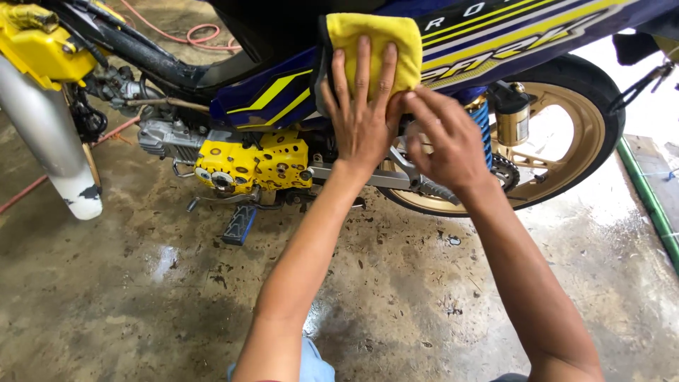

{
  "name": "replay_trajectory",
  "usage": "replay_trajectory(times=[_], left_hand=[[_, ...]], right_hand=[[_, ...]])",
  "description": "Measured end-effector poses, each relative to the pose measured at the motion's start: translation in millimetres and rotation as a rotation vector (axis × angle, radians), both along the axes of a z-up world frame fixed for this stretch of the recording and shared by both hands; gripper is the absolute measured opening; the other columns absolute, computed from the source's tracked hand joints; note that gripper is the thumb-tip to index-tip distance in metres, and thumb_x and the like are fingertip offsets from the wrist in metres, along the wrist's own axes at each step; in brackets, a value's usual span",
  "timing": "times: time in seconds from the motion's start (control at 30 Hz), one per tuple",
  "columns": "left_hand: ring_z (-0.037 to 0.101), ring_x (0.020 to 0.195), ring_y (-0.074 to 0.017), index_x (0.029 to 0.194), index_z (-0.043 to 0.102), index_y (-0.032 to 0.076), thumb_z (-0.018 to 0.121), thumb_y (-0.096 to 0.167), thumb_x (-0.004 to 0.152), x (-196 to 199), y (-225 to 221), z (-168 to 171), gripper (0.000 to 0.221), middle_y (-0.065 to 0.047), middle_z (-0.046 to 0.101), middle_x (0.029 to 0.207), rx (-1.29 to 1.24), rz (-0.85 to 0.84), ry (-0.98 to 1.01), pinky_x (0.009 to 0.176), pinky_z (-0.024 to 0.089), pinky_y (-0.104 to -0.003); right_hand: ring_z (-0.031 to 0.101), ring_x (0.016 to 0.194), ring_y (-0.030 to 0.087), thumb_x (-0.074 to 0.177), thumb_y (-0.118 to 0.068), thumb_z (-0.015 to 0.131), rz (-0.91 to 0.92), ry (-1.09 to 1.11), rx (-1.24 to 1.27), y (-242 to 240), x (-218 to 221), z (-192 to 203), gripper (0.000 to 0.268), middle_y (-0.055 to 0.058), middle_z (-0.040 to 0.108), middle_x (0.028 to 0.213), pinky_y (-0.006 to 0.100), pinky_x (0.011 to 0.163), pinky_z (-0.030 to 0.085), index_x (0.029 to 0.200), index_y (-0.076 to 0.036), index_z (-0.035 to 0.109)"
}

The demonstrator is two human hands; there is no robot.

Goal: The person wipes the side panel and seat area of a blue and yellow motorcycle using a yellow cloth. They move the cloth back and forth across the bodywork, focusing on the side fairing and the area beneath the seat.

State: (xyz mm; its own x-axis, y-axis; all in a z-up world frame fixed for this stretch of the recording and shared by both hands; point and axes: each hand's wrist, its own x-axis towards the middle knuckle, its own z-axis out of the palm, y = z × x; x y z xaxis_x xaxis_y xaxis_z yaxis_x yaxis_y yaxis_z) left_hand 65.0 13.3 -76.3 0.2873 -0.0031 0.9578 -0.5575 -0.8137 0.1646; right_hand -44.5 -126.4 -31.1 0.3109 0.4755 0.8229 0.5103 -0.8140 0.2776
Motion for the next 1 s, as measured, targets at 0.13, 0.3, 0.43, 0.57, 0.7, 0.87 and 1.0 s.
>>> replay_trajectory(times=[0.13,0.3,0.43,0.57,0.7,0.87,1.0], left_hand=[[0.007,0.162,-0.0308,0.165,-0.003,0.042,0.039,0.074,0.109,16,24,-7,0.076,0.004,-0.004,0.176,0.066,0.029,-0.033,0.132,0.014,-0.070],[0.008,0.160,-0.0282,0.164,0.003,0.038,0.043,0.071,0.110,31,66,-35,0.075,0.002,0.003,0.174,0.076,0.040,-0.033,0.131,0.016,-0.063],[0.006,0.161,-0.0334,0.165,0.008,0.036,0.034,0.073,0.109,28,54,-31,0.072,-0.001,0.002,0.175,0.072,0.046,-0.040,0.131,0.006,-0.067],[0.007,0.150,-0.0320,0.157,0.014,0.043,0.059,0.104,0.128,-34,29,50,0.082,0.001,0.011,0.167,0.626,0.314,0.524,0.123,0.007,-0.062],[0.005,0.156,-0.0330,0.159,0.008,0.050,0.040,0.102,0.124,-17,35,31,0.071,0.003,0.005,0.170,0.711,0.313,0.589,0.124,0.004,-0.064],[0.009,0.158,-0.0313,0.163,0.009,0.033,0.044,0.084,0.106,48,79,-42,0.084,-0.003,0.006,0.172,0.219,0.077,-0.191,0.131,0.007,-0.060],[0.017,0.159,-0.0317,0.164,0.013,0.035,0.063,0.065,0.107,30,62,-28,0.082,0.000,0.011,0.173,0.106,0.055,-0.175,0.132,0.017,-0.066]], right_hand=[[0.059,0.096,0.023,0.093,-0.003,0.076,-0.074,-0.114,0.058,-14,2,5,0.032,0.014,0.062,0.115,0.034,0.079,0.052,0.123,-0.002,0.066],[0.052,0.096,0.021,0.094,-0.018,0.083,-0.402,-0.233,0.049,-39,10,-2,0.021,0.007,0.057,0.101,0.035,0.085,0.046,0.101,-0.010,0.065],[0.041,0.110,0.027,0.095,-0.026,0.089,-0.444,-0.220,0.100,-37,11,-6,0.037,0.012,0.043,0.114,0.043,0.094,0.043,0.105,-0.008,0.058],[0.041,0.110,0.028,0.096,-0.024,0.085,-0.419,-0.207,0.151,-27,16,-9,0.044,0.013,0.040,0.115,0.044,0.094,0.042,0.115,-0.008,0.049],[0.044,0.106,0.026,0.100,-0.030,0.089,-0.433,-0.197,0.155,-46,18,-18,0.053,0.014,0.041,0.113,0.041,0.087,0.045,0.120,-0.006,0.047],[0.050,0.107,0.035,0.094,-0.013,0.091,-0.322,-0.089,0.239,-48,6,-17,0.060,0.021,0.040,0.119,0.045,0.080,0.050,0.126,-0.005,0.041],[0.049,0.107,0.035,0.091,-0.011,0.089,-0.319,-0.130,0.240,-41,8,-14,0.059,0.021,0.041,0.118,0.048,0.085,0.048,0.126,-0.004,0.043]])
